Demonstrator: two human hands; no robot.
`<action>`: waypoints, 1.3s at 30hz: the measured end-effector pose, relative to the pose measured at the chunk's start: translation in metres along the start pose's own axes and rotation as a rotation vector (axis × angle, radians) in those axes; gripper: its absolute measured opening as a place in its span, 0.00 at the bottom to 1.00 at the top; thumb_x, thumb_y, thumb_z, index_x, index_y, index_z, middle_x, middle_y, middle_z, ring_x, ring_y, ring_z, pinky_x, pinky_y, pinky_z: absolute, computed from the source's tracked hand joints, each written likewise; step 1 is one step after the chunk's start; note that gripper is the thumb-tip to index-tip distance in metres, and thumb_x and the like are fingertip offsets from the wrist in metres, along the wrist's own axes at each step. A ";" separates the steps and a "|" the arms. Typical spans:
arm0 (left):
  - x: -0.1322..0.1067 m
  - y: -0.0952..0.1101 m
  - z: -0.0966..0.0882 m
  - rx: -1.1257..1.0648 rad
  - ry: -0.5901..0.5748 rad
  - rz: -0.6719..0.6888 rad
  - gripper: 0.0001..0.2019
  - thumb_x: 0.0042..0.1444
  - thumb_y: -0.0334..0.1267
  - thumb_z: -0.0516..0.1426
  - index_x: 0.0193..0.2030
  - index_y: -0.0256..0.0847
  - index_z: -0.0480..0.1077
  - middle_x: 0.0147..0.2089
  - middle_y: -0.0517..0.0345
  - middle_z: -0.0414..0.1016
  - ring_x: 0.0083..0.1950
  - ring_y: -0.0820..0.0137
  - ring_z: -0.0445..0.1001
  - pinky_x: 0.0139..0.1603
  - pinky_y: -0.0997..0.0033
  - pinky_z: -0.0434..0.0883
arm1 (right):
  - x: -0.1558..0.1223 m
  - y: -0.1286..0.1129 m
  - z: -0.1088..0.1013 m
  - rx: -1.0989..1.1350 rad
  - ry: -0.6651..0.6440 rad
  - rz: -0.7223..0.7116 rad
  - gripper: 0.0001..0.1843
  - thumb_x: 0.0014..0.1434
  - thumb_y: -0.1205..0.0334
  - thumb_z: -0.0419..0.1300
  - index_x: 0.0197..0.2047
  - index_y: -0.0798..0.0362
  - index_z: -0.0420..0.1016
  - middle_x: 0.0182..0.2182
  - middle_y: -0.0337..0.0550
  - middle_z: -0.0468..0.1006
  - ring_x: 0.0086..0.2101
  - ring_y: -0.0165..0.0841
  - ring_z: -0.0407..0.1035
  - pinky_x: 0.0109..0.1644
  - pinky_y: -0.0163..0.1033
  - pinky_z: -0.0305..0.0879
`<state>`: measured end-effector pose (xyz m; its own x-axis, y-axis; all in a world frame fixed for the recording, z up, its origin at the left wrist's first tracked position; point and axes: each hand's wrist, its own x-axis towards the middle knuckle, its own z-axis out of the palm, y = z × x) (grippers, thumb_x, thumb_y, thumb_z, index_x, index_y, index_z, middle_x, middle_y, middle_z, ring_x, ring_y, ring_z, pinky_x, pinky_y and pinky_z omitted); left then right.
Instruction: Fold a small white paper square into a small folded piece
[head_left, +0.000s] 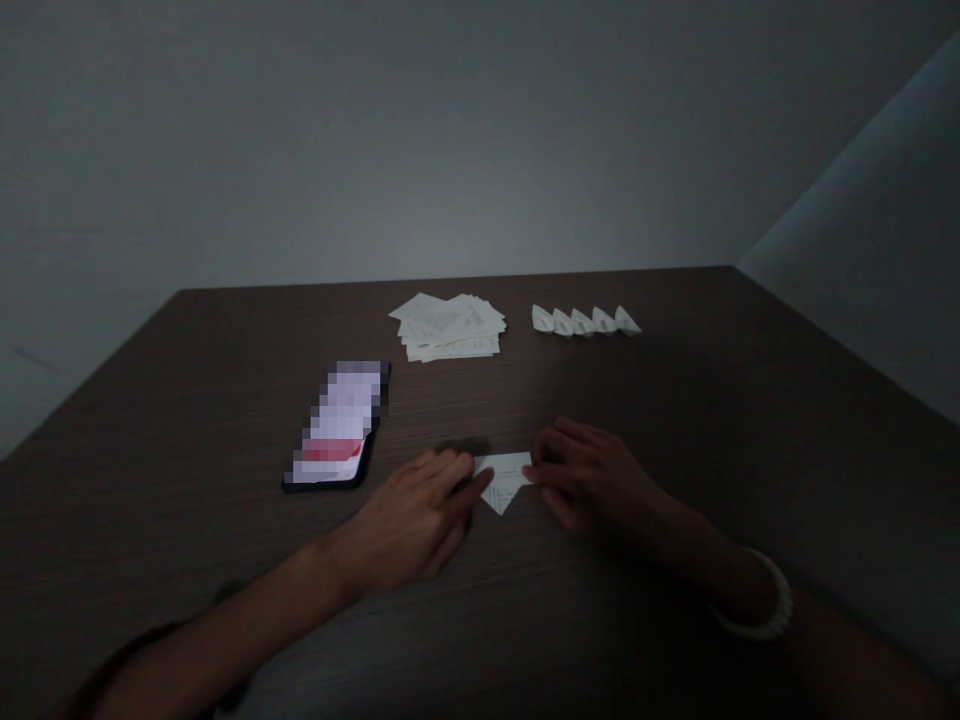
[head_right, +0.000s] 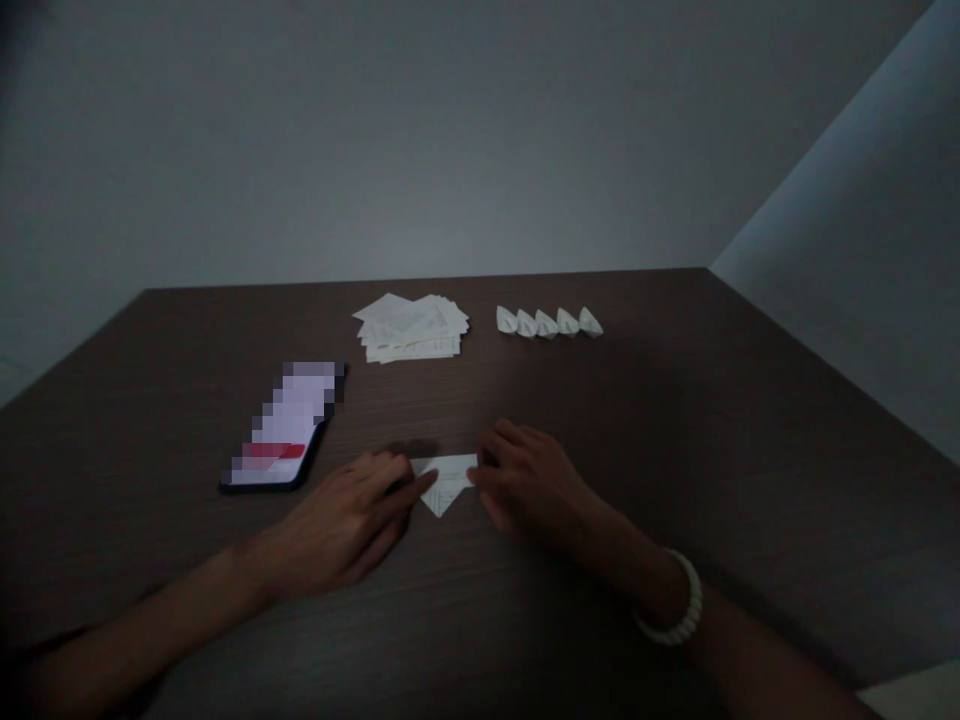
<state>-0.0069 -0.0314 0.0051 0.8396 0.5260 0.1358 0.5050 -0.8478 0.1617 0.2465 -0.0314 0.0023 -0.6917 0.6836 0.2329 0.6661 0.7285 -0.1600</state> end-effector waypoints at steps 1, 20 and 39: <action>-0.001 0.000 0.001 -0.009 0.020 -0.005 0.19 0.60 0.30 0.49 0.57 0.33 0.66 0.41 0.48 0.67 0.40 0.62 0.67 0.40 0.58 0.71 | 0.000 0.001 0.000 0.004 0.005 0.001 0.10 0.53 0.70 0.58 0.38 0.51 0.76 0.36 0.43 0.73 0.38 0.36 0.62 0.38 0.40 0.57; -0.006 -0.008 0.011 0.018 0.280 -0.050 0.10 0.61 0.31 0.51 0.38 0.34 0.74 0.32 0.52 0.68 0.36 0.65 0.66 0.37 0.61 0.70 | -0.001 0.006 0.004 0.074 0.057 0.015 0.06 0.50 0.71 0.56 0.30 0.55 0.74 0.31 0.44 0.73 0.34 0.34 0.63 0.34 0.38 0.57; -0.007 -0.006 0.009 0.165 0.328 -0.073 0.12 0.61 0.34 0.51 0.31 0.36 0.74 0.28 0.54 0.68 0.32 0.67 0.65 0.35 0.65 0.69 | 0.011 -0.005 0.010 -0.017 0.044 -0.046 0.05 0.60 0.64 0.57 0.38 0.51 0.74 0.36 0.42 0.72 0.37 0.33 0.61 0.34 0.38 0.54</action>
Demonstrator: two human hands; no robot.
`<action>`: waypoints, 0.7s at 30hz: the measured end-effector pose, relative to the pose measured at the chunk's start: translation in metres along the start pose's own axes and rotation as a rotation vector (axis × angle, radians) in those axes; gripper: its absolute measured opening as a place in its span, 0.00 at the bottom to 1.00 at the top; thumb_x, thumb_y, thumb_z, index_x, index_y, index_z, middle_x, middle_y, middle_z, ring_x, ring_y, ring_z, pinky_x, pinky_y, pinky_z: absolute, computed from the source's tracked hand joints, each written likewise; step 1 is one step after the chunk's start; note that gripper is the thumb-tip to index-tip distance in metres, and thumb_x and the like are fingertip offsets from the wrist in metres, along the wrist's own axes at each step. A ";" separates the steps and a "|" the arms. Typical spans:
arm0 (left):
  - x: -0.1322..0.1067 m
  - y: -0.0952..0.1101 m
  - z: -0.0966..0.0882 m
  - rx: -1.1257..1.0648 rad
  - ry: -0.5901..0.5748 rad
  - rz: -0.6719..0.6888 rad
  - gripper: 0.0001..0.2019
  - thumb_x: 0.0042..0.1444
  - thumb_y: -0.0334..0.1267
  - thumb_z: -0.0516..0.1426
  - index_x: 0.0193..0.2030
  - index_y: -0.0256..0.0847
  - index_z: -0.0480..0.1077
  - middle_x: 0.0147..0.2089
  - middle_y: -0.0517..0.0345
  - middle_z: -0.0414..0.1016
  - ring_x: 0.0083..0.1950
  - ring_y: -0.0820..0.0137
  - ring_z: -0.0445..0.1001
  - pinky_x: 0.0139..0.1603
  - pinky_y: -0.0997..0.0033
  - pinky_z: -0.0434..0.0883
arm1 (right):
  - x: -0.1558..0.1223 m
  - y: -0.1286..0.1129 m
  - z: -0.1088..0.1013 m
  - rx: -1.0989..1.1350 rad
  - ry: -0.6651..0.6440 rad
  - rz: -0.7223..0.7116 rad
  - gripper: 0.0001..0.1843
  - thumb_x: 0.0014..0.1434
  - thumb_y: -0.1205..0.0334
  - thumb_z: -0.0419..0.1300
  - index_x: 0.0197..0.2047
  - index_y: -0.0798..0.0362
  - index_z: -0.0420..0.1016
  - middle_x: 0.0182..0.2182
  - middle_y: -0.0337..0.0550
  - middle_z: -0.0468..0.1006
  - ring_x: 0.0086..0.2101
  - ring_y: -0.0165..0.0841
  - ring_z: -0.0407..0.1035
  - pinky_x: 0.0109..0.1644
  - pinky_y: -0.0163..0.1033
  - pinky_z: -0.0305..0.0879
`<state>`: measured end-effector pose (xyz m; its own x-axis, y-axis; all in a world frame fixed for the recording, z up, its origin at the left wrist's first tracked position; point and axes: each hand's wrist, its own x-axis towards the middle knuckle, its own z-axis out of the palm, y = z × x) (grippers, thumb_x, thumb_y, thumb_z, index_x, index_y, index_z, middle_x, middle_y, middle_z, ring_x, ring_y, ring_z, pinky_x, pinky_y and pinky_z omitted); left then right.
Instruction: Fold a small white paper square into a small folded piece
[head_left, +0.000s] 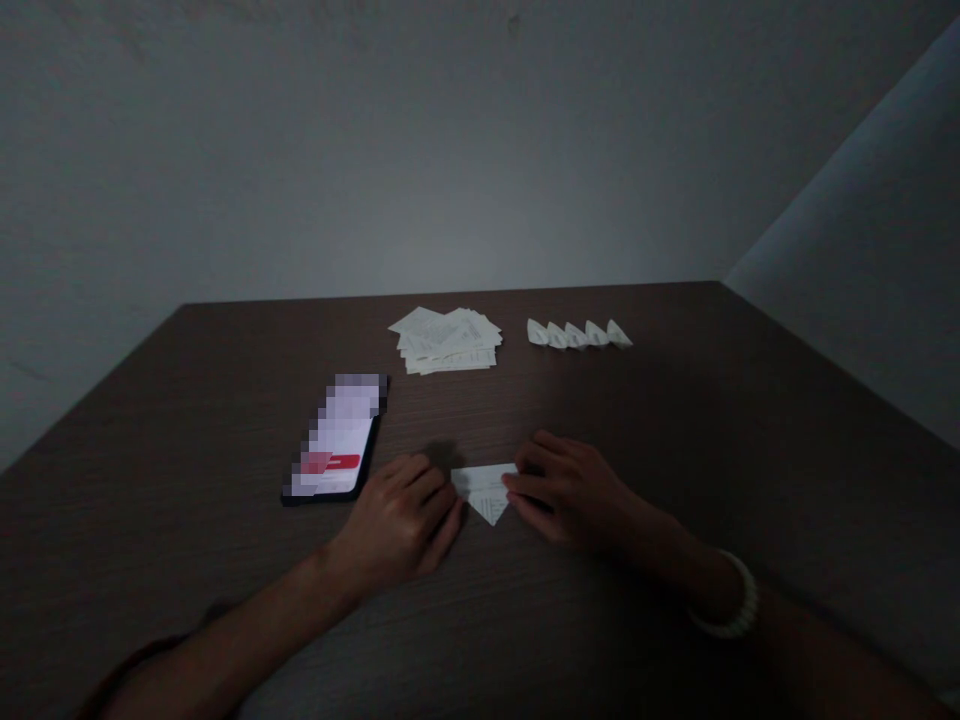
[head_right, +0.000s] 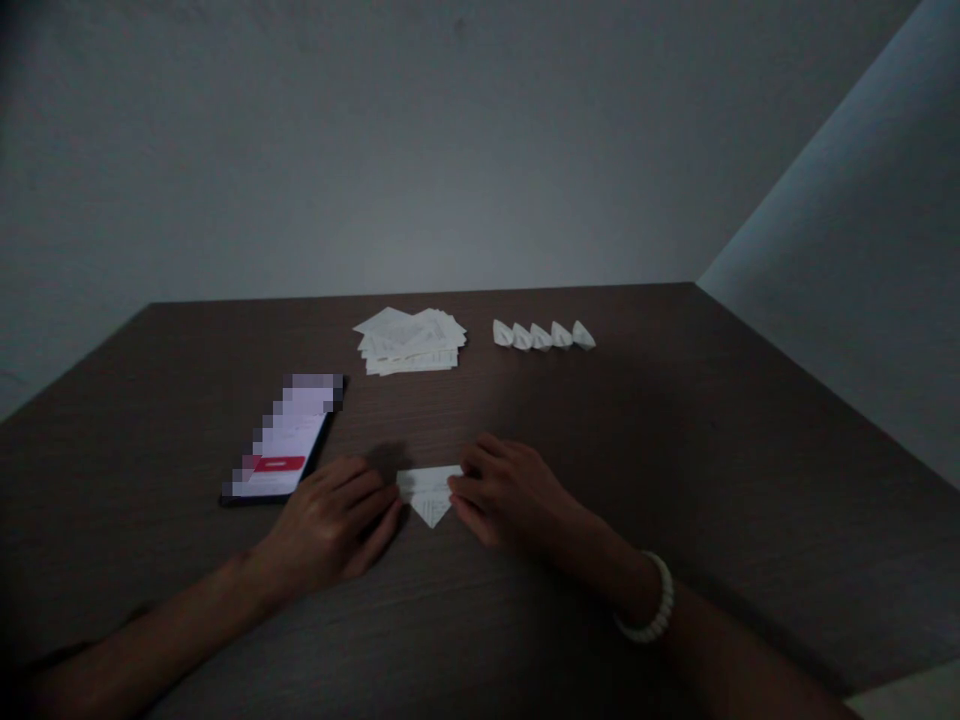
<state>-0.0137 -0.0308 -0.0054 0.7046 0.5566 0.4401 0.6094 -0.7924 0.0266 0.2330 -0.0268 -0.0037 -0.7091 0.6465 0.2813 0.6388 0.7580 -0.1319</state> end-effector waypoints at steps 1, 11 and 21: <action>0.001 0.000 -0.001 0.003 -0.030 0.010 0.11 0.61 0.34 0.51 0.35 0.36 0.75 0.30 0.53 0.68 0.34 0.66 0.65 0.36 0.64 0.69 | 0.000 0.000 0.000 0.003 0.002 -0.001 0.05 0.60 0.64 0.57 0.38 0.51 0.74 0.36 0.42 0.72 0.37 0.33 0.61 0.34 0.38 0.55; 0.007 -0.003 -0.003 -0.130 -0.186 0.035 0.15 0.60 0.31 0.50 0.50 0.37 0.72 0.38 0.49 0.68 0.40 0.62 0.65 0.39 0.60 0.69 | 0.000 0.000 0.001 0.027 -0.016 0.014 0.06 0.62 0.63 0.56 0.39 0.51 0.75 0.35 0.42 0.72 0.37 0.33 0.61 0.35 0.38 0.54; 0.003 -0.006 -0.003 -0.157 -0.023 0.027 0.10 0.55 0.31 0.51 0.30 0.36 0.73 0.26 0.54 0.66 0.33 0.64 0.62 0.34 0.63 0.64 | -0.001 0.003 0.000 0.114 0.008 0.055 0.07 0.61 0.61 0.57 0.41 0.51 0.76 0.36 0.43 0.72 0.38 0.34 0.62 0.36 0.38 0.57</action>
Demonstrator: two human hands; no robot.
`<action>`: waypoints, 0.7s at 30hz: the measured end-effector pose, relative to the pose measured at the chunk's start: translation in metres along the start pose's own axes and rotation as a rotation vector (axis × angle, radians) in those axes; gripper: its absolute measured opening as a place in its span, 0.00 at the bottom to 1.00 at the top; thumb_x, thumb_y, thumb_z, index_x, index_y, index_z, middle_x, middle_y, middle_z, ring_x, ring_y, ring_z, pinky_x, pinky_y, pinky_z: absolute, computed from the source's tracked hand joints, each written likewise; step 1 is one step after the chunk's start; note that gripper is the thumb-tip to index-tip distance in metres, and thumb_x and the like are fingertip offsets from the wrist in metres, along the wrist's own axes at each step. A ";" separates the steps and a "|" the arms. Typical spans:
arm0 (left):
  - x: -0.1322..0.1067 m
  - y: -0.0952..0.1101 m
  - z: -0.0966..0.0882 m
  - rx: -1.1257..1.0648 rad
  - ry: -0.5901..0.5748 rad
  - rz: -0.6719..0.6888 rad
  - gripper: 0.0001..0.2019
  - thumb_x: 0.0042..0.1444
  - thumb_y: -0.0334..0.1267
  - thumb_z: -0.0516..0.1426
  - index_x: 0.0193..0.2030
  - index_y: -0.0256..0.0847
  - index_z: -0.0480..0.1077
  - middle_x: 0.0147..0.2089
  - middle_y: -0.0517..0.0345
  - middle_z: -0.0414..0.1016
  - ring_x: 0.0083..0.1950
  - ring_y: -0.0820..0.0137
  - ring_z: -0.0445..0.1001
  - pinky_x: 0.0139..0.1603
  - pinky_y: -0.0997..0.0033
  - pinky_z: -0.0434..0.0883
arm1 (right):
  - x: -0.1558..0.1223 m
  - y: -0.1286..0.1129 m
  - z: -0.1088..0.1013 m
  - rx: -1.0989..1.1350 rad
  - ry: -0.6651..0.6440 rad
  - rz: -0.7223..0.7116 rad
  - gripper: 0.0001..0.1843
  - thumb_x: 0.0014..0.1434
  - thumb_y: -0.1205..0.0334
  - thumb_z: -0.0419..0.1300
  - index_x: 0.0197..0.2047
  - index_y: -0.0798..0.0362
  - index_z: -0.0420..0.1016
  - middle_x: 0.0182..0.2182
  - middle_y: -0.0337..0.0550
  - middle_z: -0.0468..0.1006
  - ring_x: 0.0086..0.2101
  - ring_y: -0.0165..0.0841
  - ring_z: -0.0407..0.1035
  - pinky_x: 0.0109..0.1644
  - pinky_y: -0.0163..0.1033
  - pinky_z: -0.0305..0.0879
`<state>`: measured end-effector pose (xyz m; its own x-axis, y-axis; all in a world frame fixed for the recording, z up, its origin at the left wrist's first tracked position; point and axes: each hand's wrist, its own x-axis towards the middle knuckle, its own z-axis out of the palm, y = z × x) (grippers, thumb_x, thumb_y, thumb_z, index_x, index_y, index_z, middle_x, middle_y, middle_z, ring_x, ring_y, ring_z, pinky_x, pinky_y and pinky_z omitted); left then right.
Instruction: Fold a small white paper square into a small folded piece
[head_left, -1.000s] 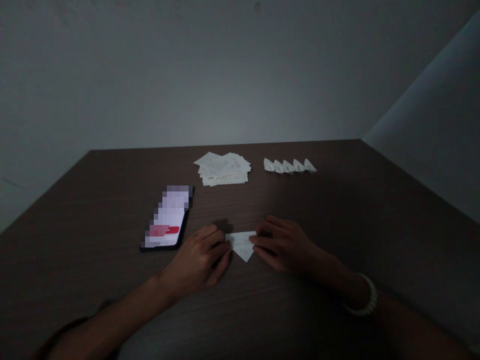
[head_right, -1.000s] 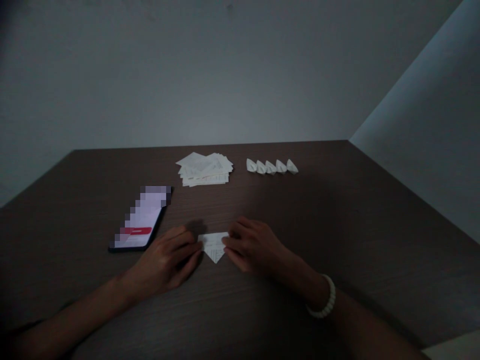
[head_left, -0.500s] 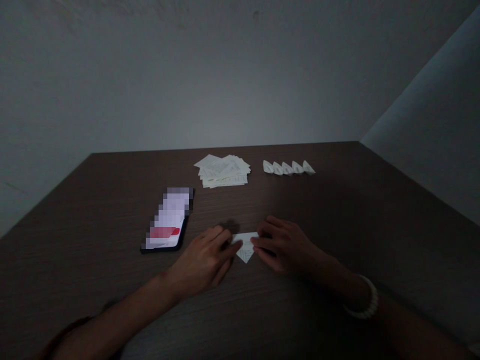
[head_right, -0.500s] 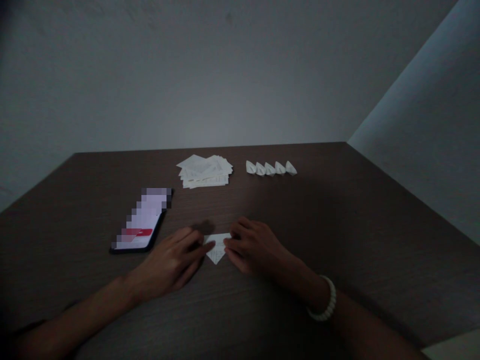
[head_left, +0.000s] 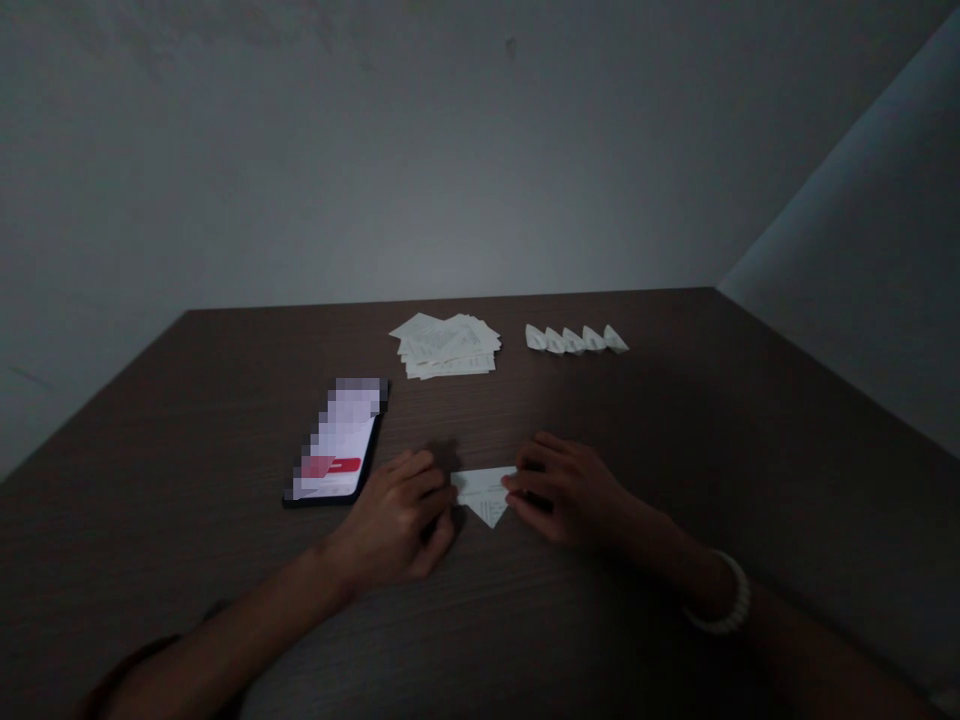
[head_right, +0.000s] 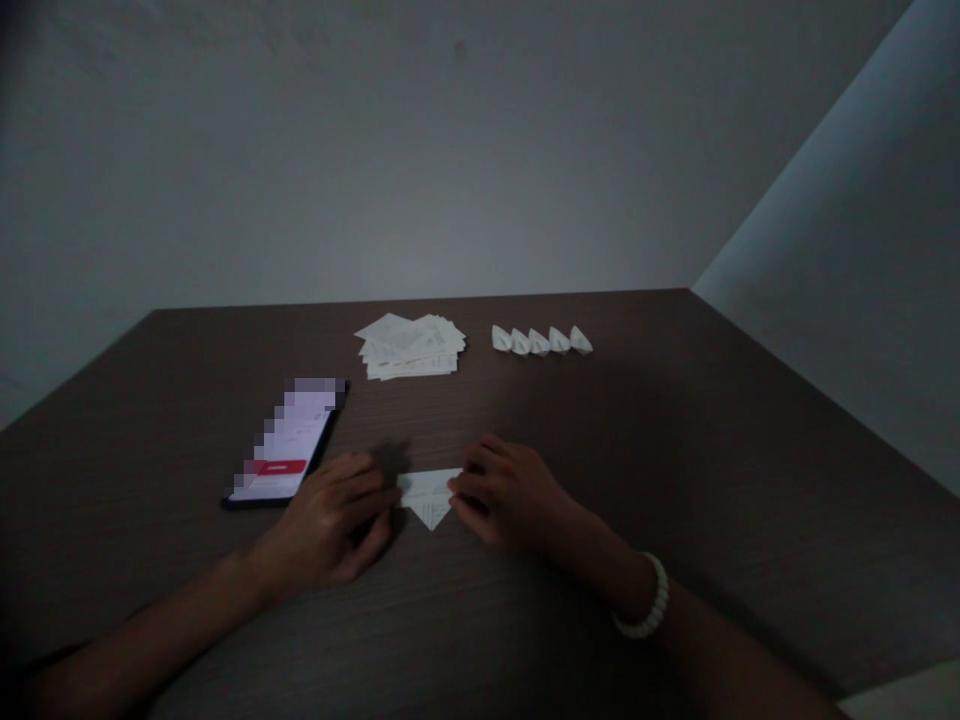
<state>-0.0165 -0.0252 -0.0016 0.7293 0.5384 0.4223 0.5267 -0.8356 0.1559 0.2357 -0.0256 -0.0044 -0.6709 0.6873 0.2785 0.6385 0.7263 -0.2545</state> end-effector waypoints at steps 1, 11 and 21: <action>0.000 0.000 0.001 0.003 0.002 0.002 0.10 0.55 0.31 0.51 0.30 0.36 0.73 0.26 0.54 0.66 0.33 0.64 0.63 0.34 0.63 0.64 | 0.000 0.001 0.000 0.021 0.004 0.016 0.07 0.61 0.60 0.58 0.41 0.51 0.75 0.37 0.43 0.72 0.38 0.34 0.63 0.37 0.38 0.58; 0.005 0.000 0.003 -0.062 -0.081 -0.171 0.09 0.61 0.38 0.53 0.42 0.37 0.70 0.43 0.49 0.70 0.45 0.61 0.66 0.46 0.58 0.69 | 0.005 -0.001 0.000 0.186 0.015 0.182 0.10 0.53 0.62 0.67 0.37 0.52 0.73 0.42 0.43 0.71 0.44 0.36 0.64 0.45 0.40 0.63; 0.011 0.000 0.004 -0.419 0.089 -0.274 0.13 0.58 0.33 0.58 0.50 0.40 0.68 0.39 0.57 0.73 0.40 0.69 0.71 0.40 0.67 0.71 | 0.005 -0.003 0.000 0.320 0.254 0.043 0.03 0.57 0.65 0.62 0.35 0.51 0.71 0.32 0.39 0.76 0.33 0.30 0.69 0.38 0.36 0.64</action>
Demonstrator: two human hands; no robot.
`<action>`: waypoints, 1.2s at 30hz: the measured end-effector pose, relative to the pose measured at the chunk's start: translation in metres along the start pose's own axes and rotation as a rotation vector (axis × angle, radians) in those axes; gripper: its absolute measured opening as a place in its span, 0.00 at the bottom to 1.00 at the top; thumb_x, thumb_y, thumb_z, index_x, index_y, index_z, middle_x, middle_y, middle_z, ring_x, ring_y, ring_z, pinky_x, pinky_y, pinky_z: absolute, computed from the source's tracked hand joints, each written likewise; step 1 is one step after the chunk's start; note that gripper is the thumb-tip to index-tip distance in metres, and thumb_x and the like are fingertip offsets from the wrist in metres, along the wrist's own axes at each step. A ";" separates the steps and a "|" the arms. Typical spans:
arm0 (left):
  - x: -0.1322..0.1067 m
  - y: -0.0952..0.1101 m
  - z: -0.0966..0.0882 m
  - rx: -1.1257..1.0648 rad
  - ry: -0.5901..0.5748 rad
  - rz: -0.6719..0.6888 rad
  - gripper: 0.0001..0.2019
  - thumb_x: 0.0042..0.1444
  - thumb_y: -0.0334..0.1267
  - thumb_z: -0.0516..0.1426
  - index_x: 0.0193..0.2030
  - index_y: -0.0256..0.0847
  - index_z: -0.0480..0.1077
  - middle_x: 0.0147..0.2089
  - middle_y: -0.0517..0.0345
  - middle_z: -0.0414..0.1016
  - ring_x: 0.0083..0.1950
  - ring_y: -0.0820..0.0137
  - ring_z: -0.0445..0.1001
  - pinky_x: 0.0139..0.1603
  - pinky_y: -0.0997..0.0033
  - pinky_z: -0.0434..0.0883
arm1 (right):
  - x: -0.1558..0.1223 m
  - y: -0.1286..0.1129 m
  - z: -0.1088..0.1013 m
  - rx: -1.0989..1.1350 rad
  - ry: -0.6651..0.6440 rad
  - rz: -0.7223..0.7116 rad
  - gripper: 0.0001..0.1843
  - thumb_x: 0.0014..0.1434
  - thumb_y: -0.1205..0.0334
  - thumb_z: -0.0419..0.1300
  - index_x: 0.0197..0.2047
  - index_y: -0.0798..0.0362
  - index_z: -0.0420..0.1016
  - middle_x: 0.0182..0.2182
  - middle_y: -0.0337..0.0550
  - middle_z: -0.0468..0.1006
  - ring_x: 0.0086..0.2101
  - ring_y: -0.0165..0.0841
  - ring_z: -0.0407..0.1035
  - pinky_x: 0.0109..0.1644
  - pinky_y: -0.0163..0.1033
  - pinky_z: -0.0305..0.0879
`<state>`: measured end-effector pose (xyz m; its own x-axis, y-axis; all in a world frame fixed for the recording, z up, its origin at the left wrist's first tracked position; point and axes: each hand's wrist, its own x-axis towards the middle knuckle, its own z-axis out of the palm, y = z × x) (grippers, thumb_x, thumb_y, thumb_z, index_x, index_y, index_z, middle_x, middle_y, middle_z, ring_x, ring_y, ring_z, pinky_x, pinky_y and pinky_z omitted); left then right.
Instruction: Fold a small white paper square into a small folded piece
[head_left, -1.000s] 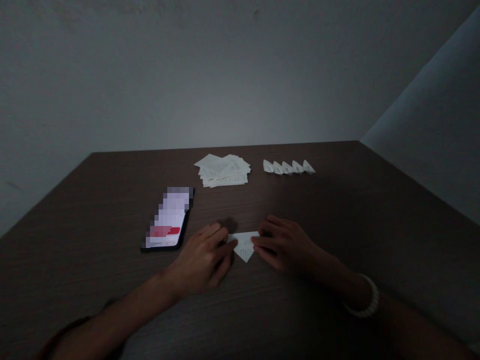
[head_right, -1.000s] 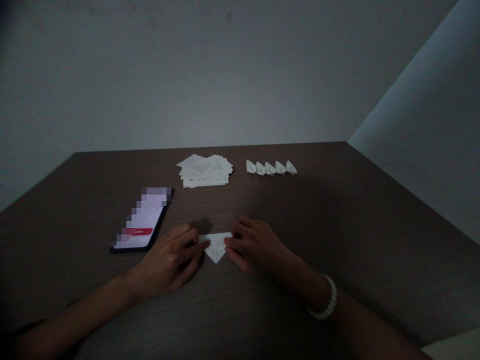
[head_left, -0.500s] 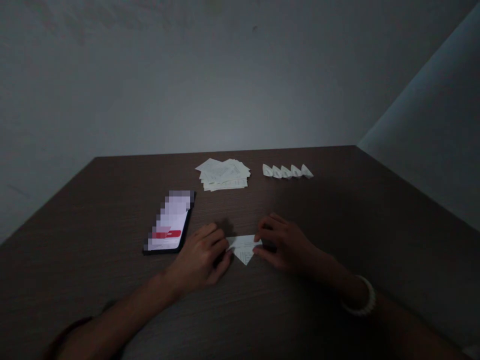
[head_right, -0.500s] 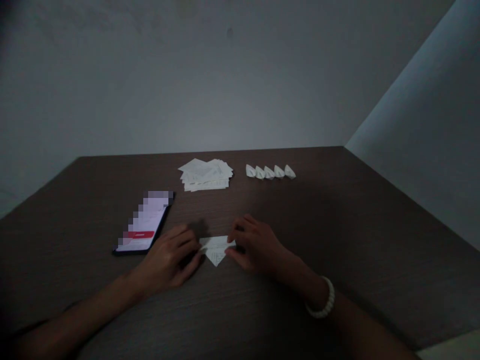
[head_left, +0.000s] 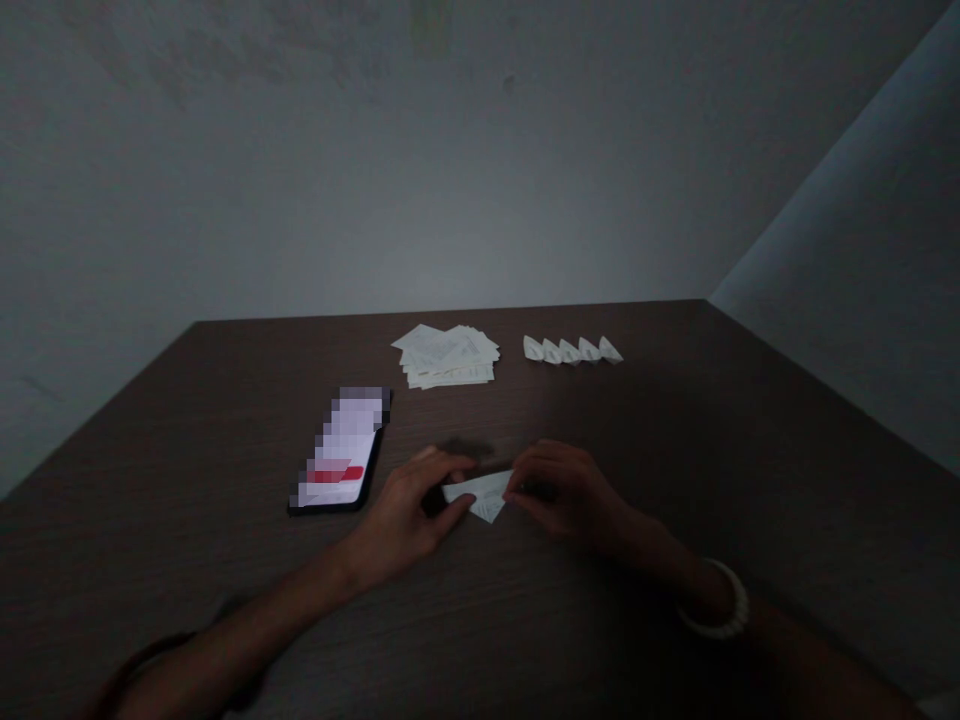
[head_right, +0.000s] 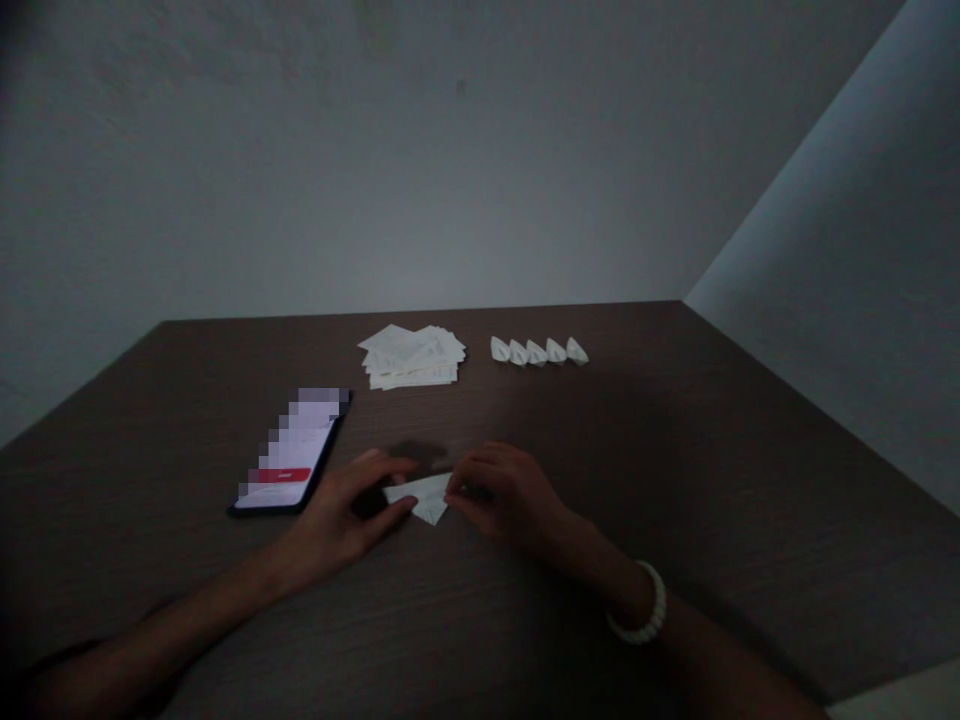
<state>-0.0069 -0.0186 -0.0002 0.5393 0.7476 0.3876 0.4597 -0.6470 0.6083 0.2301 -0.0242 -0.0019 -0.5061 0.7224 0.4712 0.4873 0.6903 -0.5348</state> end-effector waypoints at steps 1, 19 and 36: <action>0.001 0.001 0.000 -0.007 0.022 0.024 0.11 0.58 0.32 0.58 0.48 0.40 0.69 0.37 0.58 0.72 0.38 0.70 0.70 0.38 0.69 0.71 | 0.000 0.000 -0.001 -0.005 0.045 -0.019 0.03 0.58 0.66 0.61 0.36 0.51 0.70 0.31 0.39 0.76 0.32 0.29 0.69 0.37 0.35 0.64; -0.003 0.000 0.003 0.272 -0.194 0.229 0.09 0.64 0.31 0.52 0.37 0.35 0.74 0.34 0.53 0.72 0.39 0.66 0.69 0.42 0.62 0.71 | -0.007 0.010 0.008 -0.252 -0.186 -0.199 0.06 0.63 0.66 0.56 0.38 0.50 0.75 0.35 0.38 0.79 0.35 0.30 0.69 0.42 0.36 0.65; 0.005 0.007 -0.021 0.187 -0.417 0.129 0.13 0.62 0.29 0.50 0.29 0.37 0.72 0.32 0.55 0.71 0.34 0.69 0.71 0.33 0.70 0.69 | -0.007 0.011 0.008 -0.105 -0.188 -0.025 0.06 0.60 0.66 0.58 0.39 0.50 0.77 0.35 0.39 0.79 0.36 0.31 0.70 0.40 0.37 0.64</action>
<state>-0.0161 -0.0164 0.0209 0.8204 0.5597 0.1173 0.4684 -0.7754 0.4234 0.2336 -0.0222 -0.0164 -0.6382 0.6912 0.3390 0.5390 0.7156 -0.4442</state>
